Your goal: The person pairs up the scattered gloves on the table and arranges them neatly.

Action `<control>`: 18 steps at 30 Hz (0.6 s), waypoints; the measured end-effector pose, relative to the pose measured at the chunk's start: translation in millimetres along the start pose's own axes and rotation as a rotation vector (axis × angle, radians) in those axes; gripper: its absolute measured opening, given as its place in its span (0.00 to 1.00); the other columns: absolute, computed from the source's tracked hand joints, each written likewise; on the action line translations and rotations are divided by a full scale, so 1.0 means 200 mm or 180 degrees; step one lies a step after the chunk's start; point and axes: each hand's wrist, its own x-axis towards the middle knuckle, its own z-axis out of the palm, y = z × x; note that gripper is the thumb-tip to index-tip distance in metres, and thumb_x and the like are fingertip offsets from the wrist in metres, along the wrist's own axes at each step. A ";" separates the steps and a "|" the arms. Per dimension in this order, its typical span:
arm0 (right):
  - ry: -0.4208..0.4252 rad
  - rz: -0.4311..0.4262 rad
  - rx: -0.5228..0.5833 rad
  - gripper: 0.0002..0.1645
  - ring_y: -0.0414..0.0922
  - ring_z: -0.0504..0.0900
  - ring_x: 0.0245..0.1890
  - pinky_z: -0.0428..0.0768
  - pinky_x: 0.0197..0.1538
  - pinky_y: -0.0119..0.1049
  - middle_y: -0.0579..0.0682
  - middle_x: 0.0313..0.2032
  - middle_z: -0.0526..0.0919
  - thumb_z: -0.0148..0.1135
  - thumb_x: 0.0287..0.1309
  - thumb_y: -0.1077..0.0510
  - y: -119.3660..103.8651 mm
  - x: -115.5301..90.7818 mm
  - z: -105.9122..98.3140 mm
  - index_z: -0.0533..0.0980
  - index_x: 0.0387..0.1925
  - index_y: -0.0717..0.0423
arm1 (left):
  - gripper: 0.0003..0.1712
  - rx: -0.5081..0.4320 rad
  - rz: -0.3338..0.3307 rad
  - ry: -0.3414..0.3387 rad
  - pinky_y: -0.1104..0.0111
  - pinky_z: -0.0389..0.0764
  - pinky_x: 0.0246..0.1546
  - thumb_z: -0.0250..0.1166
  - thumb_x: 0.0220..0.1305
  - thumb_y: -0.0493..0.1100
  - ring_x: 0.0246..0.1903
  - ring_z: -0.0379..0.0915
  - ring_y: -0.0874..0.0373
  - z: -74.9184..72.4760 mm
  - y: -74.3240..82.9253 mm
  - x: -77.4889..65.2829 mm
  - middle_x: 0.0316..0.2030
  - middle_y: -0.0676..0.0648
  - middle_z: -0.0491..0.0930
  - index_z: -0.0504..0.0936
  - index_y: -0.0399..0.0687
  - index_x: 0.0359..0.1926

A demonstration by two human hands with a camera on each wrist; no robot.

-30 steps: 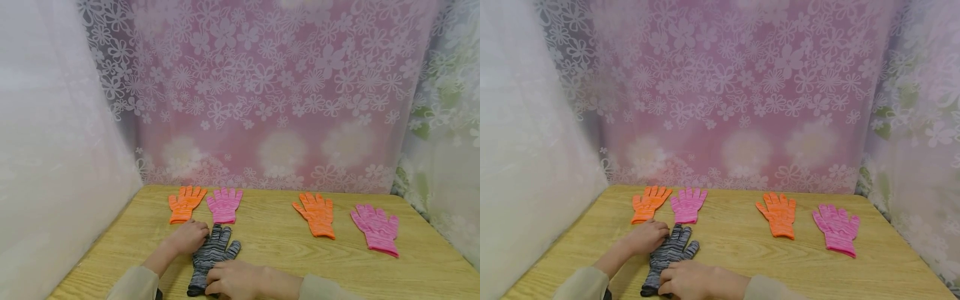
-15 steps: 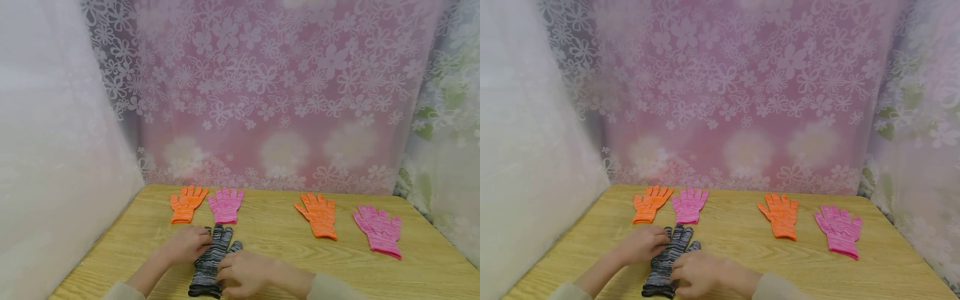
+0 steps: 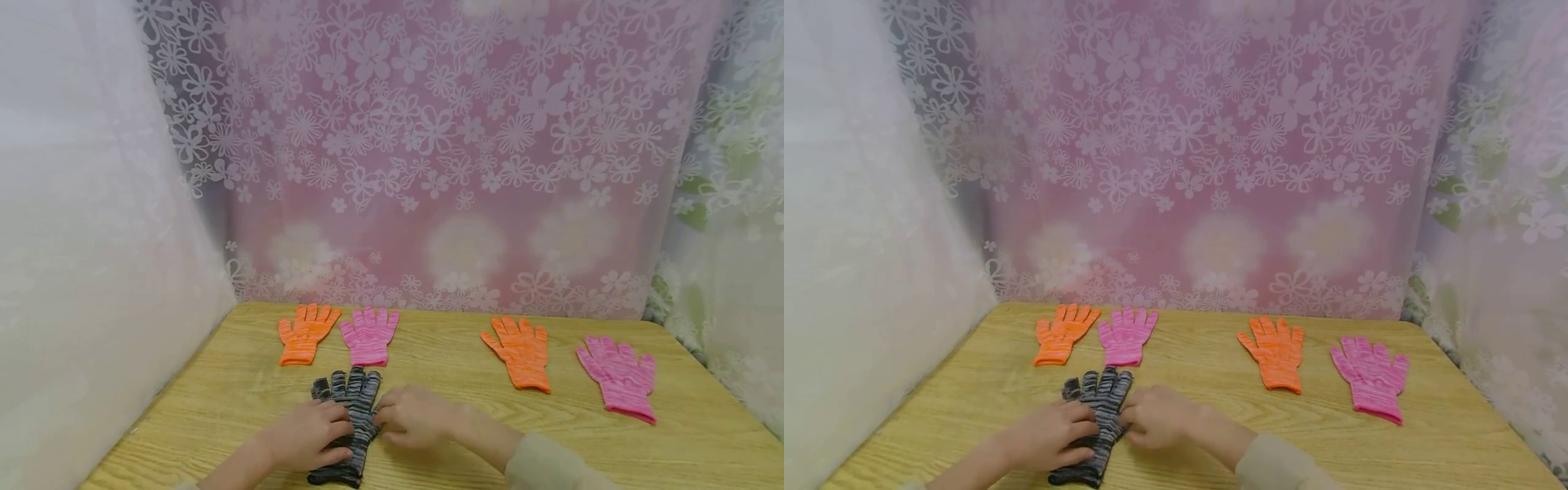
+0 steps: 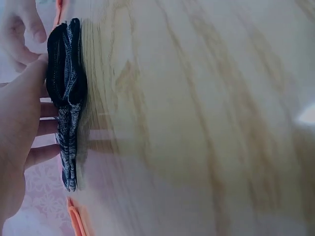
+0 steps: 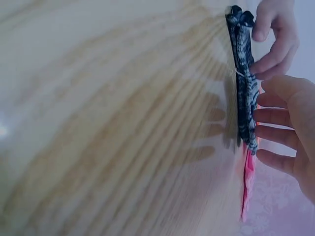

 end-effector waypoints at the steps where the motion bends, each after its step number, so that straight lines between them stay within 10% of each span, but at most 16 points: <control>1: -0.0023 0.0068 0.0021 0.12 0.35 0.75 0.43 0.72 0.44 0.26 0.42 0.41 0.79 0.58 0.59 0.51 0.01 0.00 0.00 0.80 0.42 0.49 | 0.19 -0.0003 0.0012 0.0006 0.71 0.74 0.38 0.49 0.68 0.57 0.39 0.72 0.65 0.00 0.00 -0.01 0.40 0.55 0.76 0.81 0.53 0.43; 7: -0.0086 0.0463 0.0222 0.12 0.36 0.75 0.40 0.72 0.43 0.28 0.42 0.40 0.78 0.59 0.59 0.52 0.06 0.04 0.02 0.80 0.42 0.50 | 0.16 0.0003 0.0210 0.0293 0.72 0.73 0.38 0.52 0.68 0.55 0.36 0.72 0.66 0.02 0.01 -0.03 0.36 0.56 0.76 0.82 0.53 0.38; 18: 0.0201 0.1017 0.0317 0.07 0.41 0.77 0.41 0.74 0.44 0.31 0.45 0.38 0.79 0.59 0.56 0.60 0.15 0.14 0.07 0.82 0.35 0.52 | 0.16 0.0128 0.0331 0.0169 0.74 0.71 0.35 0.50 0.68 0.55 0.35 0.71 0.66 0.01 0.02 -0.02 0.34 0.58 0.75 0.82 0.54 0.36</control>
